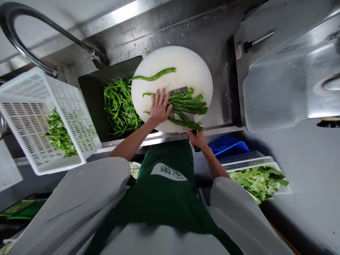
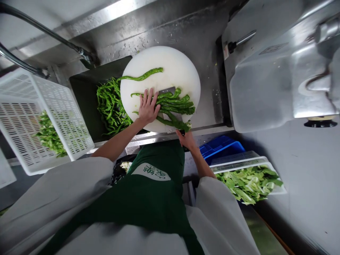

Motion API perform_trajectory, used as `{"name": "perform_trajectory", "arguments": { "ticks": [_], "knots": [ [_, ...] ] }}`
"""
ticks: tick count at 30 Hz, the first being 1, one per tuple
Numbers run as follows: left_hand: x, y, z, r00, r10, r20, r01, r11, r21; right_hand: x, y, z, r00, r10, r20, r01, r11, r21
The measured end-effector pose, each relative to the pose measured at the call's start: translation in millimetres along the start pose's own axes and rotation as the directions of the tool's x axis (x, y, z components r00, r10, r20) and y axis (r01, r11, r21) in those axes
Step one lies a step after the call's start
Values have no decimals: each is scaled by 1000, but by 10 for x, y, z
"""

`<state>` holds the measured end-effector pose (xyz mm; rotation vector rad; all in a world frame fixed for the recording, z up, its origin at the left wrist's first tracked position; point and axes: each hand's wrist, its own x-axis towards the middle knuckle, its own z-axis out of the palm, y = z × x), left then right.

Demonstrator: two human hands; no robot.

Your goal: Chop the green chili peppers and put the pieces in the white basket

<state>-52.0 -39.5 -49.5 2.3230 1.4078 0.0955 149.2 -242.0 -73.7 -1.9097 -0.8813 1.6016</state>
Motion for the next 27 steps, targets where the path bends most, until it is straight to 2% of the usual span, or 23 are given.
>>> {"name": "perform_trajectory", "arguments": {
  "ticks": [5,10,12,15,18,22,27],
  "knots": [
    [11,3,18,1000,14,0,-14,1000,-13,24,-150,214,999,-35,-37,34,998,-44],
    [16,-37,-45,1000,22,-7,-22,1000,-22,9,-248,277,996,-64,-58,59,995,-86],
    [-7,-113,-115,999,-1,-38,1,1000,-11,-26,-230,281,996,-66,-67,63,997,-48],
    [-59,-251,-183,995,-65,-73,65,998,2,-107,-171,311,998,-36,-47,41,995,95],
    [-90,-317,-154,995,-81,-65,81,997,-4,-174,-148,381,1000,-3,-28,6,993,117],
    [-63,-290,-76,995,-73,-64,73,997,-6,-180,-205,482,994,25,-103,-18,997,69],
    [-24,-278,-73,996,-73,-59,73,997,-5,-169,-256,574,992,29,-122,-23,999,48]
  ]
}}
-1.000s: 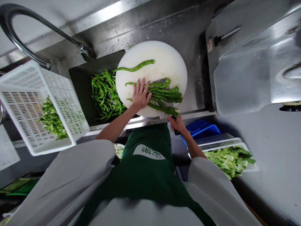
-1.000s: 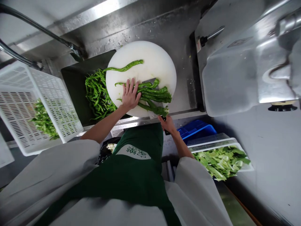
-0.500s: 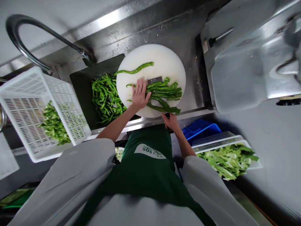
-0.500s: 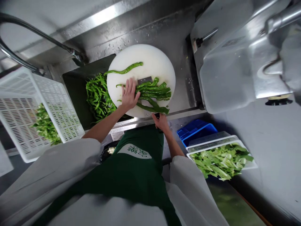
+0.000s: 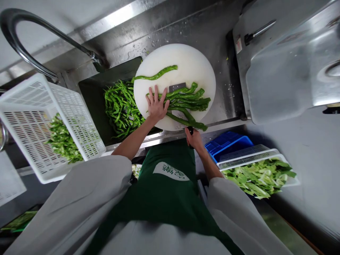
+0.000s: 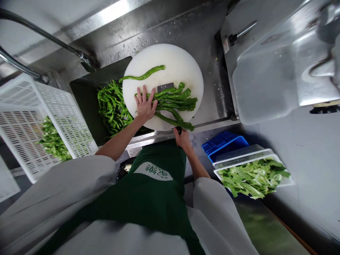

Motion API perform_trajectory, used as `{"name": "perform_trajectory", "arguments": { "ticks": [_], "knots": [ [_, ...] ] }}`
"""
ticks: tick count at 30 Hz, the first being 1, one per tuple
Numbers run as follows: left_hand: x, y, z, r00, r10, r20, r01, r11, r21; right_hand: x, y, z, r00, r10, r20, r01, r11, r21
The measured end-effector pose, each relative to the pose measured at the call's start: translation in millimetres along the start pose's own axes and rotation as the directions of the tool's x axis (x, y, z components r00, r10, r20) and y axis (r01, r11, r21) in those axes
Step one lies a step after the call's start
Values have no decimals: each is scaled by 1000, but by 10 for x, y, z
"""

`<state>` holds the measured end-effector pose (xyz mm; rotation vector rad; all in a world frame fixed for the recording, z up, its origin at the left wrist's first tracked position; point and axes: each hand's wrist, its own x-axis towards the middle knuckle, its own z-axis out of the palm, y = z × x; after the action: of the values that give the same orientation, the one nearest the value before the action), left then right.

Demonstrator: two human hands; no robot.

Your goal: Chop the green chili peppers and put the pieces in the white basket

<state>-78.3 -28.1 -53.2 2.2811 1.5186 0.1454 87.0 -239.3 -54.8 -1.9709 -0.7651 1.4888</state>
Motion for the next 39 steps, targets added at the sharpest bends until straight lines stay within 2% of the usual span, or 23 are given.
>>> {"name": "perform_trajectory", "arguments": {
  "ticks": [5,9,15,20,26,32,39],
  "knots": [
    [10,18,-4,1000,-10,16,10,1000,4,-74,17,134,999,43,26,-42,999,-17],
    [12,17,-35,1000,-1,16,1,1000,11,-88,5,252,999,32,10,-32,999,-17],
    [6,-151,-146,1000,-4,-31,5,1000,23,-78,7,251,1000,12,9,-12,1000,5],
    [46,-251,-85,999,44,-11,-44,999,6,-66,54,335,999,49,14,-50,996,77],
    [66,-242,-74,999,37,9,-37,999,-17,-71,1,526,999,26,-29,-24,997,68],
    [67,-199,-126,999,14,48,-12,999,-38,-55,-116,689,997,63,-38,-62,998,31],
    [31,-209,-213,1000,11,-5,-11,1000,-8,-50,-166,713,997,46,-54,-45,999,18]
  ]
}}
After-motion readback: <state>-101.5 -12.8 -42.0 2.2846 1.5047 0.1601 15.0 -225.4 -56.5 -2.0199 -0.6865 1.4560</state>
